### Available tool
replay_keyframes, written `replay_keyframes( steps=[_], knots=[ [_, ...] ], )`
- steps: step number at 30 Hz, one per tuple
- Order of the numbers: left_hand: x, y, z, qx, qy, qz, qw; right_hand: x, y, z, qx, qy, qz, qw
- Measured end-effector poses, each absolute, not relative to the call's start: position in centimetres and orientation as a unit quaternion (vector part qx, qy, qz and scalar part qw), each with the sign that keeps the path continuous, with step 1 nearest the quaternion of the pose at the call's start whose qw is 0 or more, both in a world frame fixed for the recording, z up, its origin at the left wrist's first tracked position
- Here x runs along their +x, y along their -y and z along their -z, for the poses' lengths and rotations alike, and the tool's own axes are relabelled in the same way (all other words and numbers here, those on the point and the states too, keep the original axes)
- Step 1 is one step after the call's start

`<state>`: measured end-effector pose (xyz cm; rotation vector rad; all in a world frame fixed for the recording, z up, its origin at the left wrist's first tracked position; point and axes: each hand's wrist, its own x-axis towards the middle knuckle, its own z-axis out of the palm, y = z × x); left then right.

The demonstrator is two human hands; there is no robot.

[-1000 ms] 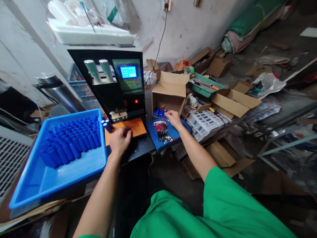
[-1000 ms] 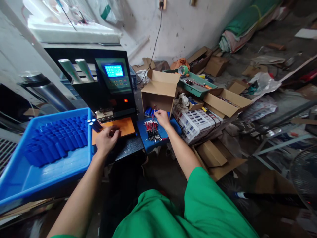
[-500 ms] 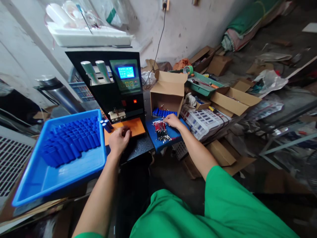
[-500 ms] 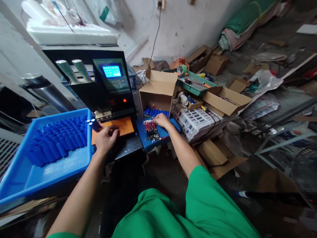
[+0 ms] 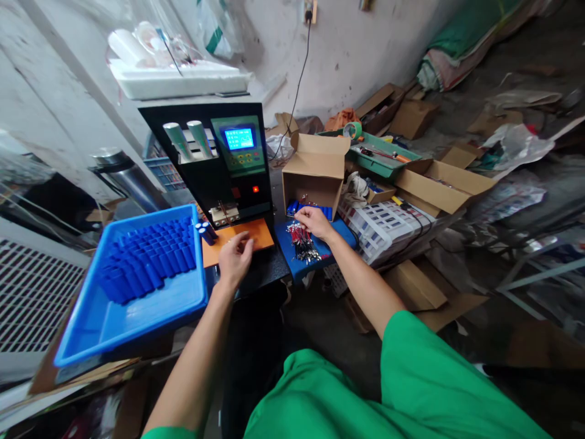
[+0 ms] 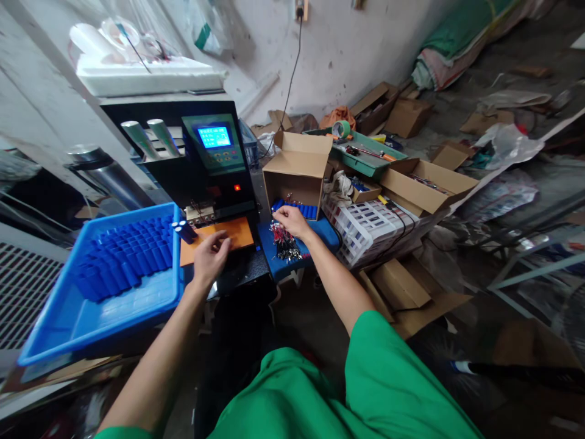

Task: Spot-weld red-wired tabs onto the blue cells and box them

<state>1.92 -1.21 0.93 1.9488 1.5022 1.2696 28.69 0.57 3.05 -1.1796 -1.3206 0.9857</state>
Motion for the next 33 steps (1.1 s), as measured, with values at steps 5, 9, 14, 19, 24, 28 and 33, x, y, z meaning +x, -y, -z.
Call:
replay_keyframes(
  steps=[5, 9, 14, 19, 24, 28, 33],
  knots=[
    [6.1, 3.2, -1.1, 0.666, -0.468, -0.507, 0.284, 26.3, -0.1, -3.3, -0.458, 0.513, -0.491, 0.535],
    [7.0, 3.3, -0.9, 0.614, -0.466, -0.544, 0.332, 24.4, 0.5, -4.0, -0.409, 0.488, -0.530, 0.560],
    [5.9, 4.2, -1.4, 0.565, -0.450, -0.584, 0.372, 21.9, 1.1, -4.8, -0.376, 0.458, -0.539, 0.598],
    [5.3, 5.5, -2.7, 0.552, -0.449, -0.569, 0.412, 19.1, 2.1, -4.5, -0.355, 0.479, -0.544, 0.590],
    [3.9, 5.5, -3.0, 0.546, -0.466, -0.543, 0.435, 17.4, 2.8, -3.8, -0.376, 0.490, -0.530, 0.581],
    [1.9, 4.9, -2.9, 0.597, -0.469, -0.491, 0.427, 17.1, 2.8, -3.2, -0.388, 0.561, -0.509, 0.525],
    [0.1, 4.6, -3.0, 0.659, -0.478, -0.419, 0.401, 16.8, 3.0, -2.6, -0.387, 0.615, -0.480, 0.492]
  ],
)
